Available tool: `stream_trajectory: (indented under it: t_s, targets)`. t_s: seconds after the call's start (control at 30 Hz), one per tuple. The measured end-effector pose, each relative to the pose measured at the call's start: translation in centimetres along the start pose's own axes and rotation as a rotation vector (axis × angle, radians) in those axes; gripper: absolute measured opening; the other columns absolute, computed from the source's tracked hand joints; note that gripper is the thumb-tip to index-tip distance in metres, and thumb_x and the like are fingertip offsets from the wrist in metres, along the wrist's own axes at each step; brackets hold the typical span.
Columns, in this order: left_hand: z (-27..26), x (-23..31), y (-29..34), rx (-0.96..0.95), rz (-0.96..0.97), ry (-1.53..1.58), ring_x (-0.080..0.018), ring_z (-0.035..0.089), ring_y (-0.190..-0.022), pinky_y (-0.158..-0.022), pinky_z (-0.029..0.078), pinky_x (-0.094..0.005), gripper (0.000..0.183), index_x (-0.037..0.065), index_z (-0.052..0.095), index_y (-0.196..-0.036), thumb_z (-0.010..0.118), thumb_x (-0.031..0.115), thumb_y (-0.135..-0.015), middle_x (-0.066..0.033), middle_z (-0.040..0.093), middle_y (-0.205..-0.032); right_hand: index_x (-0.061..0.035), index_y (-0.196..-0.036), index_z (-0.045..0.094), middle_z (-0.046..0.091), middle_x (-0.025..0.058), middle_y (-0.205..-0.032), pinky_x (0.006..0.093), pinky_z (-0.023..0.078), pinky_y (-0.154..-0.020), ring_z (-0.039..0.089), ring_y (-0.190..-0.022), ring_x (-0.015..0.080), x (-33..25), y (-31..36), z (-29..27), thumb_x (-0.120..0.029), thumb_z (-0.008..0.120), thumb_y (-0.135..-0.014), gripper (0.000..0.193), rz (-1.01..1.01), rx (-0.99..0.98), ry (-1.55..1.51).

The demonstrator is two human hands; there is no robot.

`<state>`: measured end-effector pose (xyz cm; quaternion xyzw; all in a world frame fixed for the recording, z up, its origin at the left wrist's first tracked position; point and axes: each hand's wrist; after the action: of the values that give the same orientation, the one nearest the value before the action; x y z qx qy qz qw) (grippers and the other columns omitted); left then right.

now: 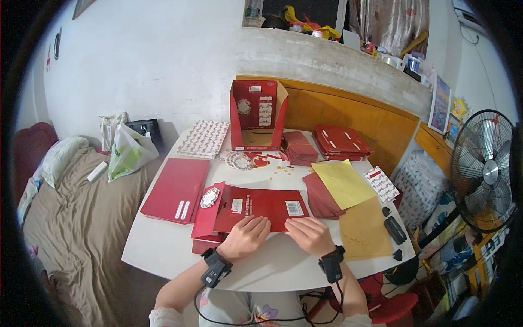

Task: Folding and assembling red cardstock packaging for gift products.

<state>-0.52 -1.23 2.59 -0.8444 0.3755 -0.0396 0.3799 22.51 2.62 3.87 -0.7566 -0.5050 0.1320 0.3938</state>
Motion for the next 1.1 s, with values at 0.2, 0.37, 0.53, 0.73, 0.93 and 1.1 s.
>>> stream_trajectory:
  t_s: [0.2,0.37,0.53,0.73,0.93,1.1]
  targets:
    - [-0.2,0.1,-0.3,-0.024,-0.020,0.019,-0.0284,0.064,-0.102,-0.090,0.051,-0.0419,0.040,-0.006,0.061,-0.108,0.057,0.012,-0.072,-0.0181,0.064,-0.110,0.0009,-0.095,0.067,0.069,0.0111,-0.097,0.0319,0.053,-0.078,0.066,-0.089,0.0198,-0.2,0.4,0.2,-0.010,0.066,-0.078,0.020,-0.009,-0.009,0.080]
    - [0.4,0.7,-0.7,-0.039,0.045,-0.028,-0.0278,0.064,-0.103,-0.090,0.051,-0.0413,0.040,-0.005,0.061,-0.109,0.057,0.012,-0.073,-0.0177,0.064,-0.112,0.0016,-0.094,0.067,0.069,0.0117,-0.097,0.0314,0.053,-0.079,0.066,-0.090,0.0199,-0.6,-0.2,0.0,-0.007,0.065,-0.076,0.021,-0.123,-0.045,0.134]
    - [0.3,0.3,-0.5,-0.026,0.001,-0.004,-0.0266,0.062,-0.103,-0.091,0.049,-0.0402,0.037,-0.004,0.060,-0.110,0.058,0.018,-0.080,-0.0161,0.064,-0.111,0.0005,-0.095,0.067,0.069,0.0114,-0.097,0.0320,0.054,-0.080,0.066,-0.092,0.0203,0.2,0.1,-0.5,-0.006,0.064,-0.075,0.022,-0.003,-0.023,0.045]
    - [-0.2,-0.3,-0.9,-0.038,0.029,-0.043,-0.0265,0.061,-0.104,-0.091,0.048,-0.0381,0.035,-0.006,0.059,-0.109,0.057,0.015,-0.081,-0.0166,0.063,-0.112,-0.0006,-0.096,0.068,0.069,0.0107,-0.097,0.0326,0.054,-0.080,0.067,-0.092,0.0206,0.7,0.4,-1.0,-0.004,0.063,-0.075,0.022,0.033,-0.011,0.088]
    - [-0.7,-1.8,0.0,-0.066,-0.045,-0.103,-0.0248,0.062,-0.103,-0.087,0.049,-0.0359,0.031,-0.006,0.059,-0.105,0.057,0.011,-0.079,-0.0154,0.064,-0.109,-0.0005,-0.096,0.068,0.069,0.0103,-0.098,0.0344,0.055,-0.079,0.067,-0.092,0.0215,2.1,0.9,-1.5,-0.003,0.063,-0.076,0.021,0.067,0.014,0.090]
    - [-0.7,-2.1,0.2,-0.021,-0.084,-0.110,-0.0249,0.062,-0.102,-0.088,0.049,-0.0364,0.030,-0.005,0.059,-0.105,0.059,0.011,-0.079,-0.0144,0.064,-0.107,-0.0015,-0.096,0.069,0.070,0.0101,-0.098,0.0354,0.055,-0.080,0.067,-0.093,0.0227,2.8,0.9,-2.7,-0.004,0.065,-0.076,0.020,0.143,0.073,0.063]
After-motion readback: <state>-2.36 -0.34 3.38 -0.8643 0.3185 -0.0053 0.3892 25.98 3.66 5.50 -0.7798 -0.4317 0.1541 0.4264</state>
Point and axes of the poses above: each hand's wrist, its own y-axis away from the middle knuckle, its own z-axis out of the palm, x = y × z
